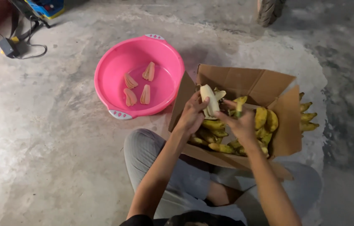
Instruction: The person is peeling bananas using a knife and placing them in a pink basin.
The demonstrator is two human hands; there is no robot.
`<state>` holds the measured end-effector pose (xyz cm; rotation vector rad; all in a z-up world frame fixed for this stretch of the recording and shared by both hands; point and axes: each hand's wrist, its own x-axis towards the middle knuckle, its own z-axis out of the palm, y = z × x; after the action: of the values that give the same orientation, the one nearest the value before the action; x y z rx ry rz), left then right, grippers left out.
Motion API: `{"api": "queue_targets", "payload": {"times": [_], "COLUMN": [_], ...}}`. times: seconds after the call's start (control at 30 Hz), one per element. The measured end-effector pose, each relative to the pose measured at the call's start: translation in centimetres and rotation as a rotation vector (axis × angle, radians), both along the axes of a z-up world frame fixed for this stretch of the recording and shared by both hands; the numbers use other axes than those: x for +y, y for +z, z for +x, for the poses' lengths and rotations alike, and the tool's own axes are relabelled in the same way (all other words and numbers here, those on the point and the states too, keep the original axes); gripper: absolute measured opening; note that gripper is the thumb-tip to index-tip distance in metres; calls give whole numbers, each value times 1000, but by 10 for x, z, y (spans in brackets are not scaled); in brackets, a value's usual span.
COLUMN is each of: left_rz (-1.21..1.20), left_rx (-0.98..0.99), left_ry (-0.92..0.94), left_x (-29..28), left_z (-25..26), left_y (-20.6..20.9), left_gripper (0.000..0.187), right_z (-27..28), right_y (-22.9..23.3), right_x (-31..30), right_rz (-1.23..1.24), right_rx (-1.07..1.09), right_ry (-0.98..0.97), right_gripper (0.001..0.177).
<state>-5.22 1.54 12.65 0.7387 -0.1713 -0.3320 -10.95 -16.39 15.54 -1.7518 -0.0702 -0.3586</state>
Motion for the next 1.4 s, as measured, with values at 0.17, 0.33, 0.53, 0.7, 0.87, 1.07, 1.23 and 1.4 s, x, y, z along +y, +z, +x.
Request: {"api": "queue_targets", "payload": {"times": [0.17, 0.33, 0.53, 0.7, 0.87, 1.07, 1.23, 1.4], "left_rz": [157, 250, 433, 228, -215, -350, -429, -304], "left_rx": [-99, -113, -20, -14, 213, 161, -64, -251], "left_ry": [3, -9, -34, 43, 451, 866, 859, 952], "left_x": [-12, -18, -6, 39, 117, 182, 203, 213], "left_z": [-8, -6, -7, 33, 106, 96, 72, 27], "left_y": [1, -9, 8, -32, -90, -37, -8, 36], "left_gripper": [51, 53, 48, 42, 33, 29, 24, 30], "right_z": [6, 6, 2, 6, -10, -42, -46, -47], "right_y": [-2, -13, -10, -33, -84, -78, -122, -121], "right_x": [6, -14, -30, -36, -44, -20, -37, -36], "right_rz": [61, 171, 293, 362, 163, 116, 335, 360], "right_rx": [99, 72, 259, 318, 606, 751, 823, 946], "right_ry": [35, 152, 205, 235, 56, -135, -123, -191], "right_gripper": [34, 27, 34, 39, 44, 47, 44, 44]}}
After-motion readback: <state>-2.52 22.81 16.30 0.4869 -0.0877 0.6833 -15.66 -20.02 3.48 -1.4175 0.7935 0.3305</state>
